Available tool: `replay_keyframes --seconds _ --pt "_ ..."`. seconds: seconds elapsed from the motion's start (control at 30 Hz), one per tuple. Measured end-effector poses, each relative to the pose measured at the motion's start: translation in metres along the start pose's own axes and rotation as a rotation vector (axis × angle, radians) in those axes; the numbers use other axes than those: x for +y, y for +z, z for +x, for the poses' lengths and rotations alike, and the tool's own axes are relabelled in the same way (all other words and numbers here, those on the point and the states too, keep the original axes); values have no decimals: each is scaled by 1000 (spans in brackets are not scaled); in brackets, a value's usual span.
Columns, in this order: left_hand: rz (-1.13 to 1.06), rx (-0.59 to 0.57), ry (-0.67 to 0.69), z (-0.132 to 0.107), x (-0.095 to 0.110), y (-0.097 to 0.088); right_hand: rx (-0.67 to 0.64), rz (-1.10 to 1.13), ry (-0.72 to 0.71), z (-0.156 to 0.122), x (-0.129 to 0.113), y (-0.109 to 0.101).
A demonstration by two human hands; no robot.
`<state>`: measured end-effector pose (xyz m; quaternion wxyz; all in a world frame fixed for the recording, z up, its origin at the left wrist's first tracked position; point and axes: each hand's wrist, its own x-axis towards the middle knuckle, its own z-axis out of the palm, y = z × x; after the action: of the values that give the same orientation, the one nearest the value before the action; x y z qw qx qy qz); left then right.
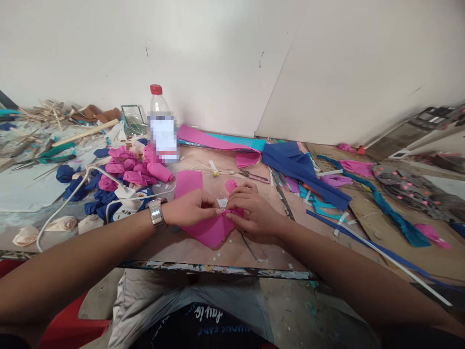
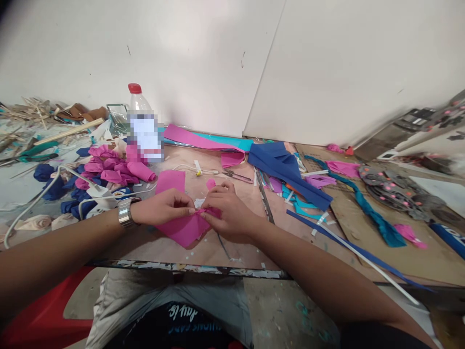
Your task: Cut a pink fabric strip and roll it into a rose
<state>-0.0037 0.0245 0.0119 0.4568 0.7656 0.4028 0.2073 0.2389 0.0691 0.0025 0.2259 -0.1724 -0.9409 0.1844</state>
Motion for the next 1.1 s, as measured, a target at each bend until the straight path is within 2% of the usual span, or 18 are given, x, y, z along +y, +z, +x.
replay_keyframes --seconds 0.3,0.7,0.83,1.1 --pt "27 25 22 0 -3 6 -10 21 -6 0 -4 -1" --pt "214 173 77 -5 6 16 21 -14 -21 2 -7 1" --pt "312 161 121 -7 8 19 15 -2 -46 3 -10 1" --pt "304 197 146 -5 5 19 54 -12 -46 0 -8 4"
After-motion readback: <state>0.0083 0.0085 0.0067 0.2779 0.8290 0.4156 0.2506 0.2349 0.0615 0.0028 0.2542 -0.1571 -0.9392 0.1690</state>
